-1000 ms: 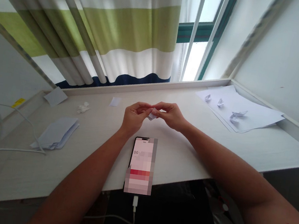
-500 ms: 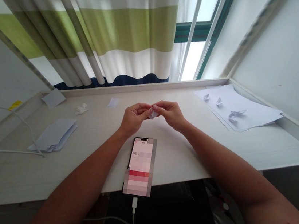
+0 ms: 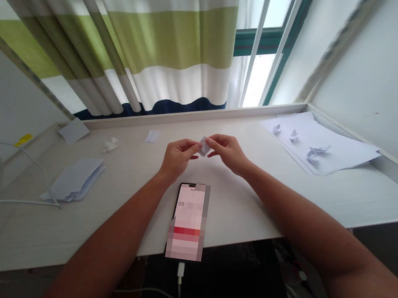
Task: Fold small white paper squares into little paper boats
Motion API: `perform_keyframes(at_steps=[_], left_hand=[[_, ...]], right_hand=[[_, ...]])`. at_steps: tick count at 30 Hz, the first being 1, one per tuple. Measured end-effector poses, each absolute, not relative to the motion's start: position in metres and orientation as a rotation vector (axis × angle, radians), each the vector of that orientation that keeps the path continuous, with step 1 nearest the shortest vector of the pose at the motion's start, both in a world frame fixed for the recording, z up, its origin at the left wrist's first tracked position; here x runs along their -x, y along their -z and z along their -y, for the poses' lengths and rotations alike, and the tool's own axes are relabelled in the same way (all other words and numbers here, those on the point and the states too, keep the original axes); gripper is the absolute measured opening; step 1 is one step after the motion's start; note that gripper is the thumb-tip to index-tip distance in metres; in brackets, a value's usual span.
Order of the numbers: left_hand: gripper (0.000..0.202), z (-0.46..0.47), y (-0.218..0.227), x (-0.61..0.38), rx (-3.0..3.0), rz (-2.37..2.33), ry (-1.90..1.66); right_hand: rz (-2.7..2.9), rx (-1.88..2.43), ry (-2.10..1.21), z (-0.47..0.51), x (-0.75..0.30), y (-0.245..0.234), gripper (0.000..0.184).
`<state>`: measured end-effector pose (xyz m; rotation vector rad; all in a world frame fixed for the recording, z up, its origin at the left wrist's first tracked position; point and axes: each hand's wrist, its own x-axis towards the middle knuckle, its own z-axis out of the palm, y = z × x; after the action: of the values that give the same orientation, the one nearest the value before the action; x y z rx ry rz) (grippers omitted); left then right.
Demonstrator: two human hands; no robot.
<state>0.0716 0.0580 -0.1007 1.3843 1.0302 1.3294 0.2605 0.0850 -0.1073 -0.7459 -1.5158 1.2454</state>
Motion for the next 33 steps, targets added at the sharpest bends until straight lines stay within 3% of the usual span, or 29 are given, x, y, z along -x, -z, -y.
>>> perform_keyframes(at_steps=[8, 21, 33], left_hand=[[0.025, -0.063, 0.102, -0.070, -1.315, -1.004, -1.384], [0.037, -0.071, 0.105, -0.066, -1.357, -1.001, -1.465], [0.026, -0.063, 0.098, -0.068, -1.315, -0.911, -1.417]], right_hand=[[1.632, 0.741, -1.224, -0.082, -0.258, 0.108, 0.057], [1.737, 0.817, -1.001, -0.083, -0.260, 0.109, 0.058], [1.847, 0.804, -0.796, -0.079, -0.269, 0.108, 0.031]])
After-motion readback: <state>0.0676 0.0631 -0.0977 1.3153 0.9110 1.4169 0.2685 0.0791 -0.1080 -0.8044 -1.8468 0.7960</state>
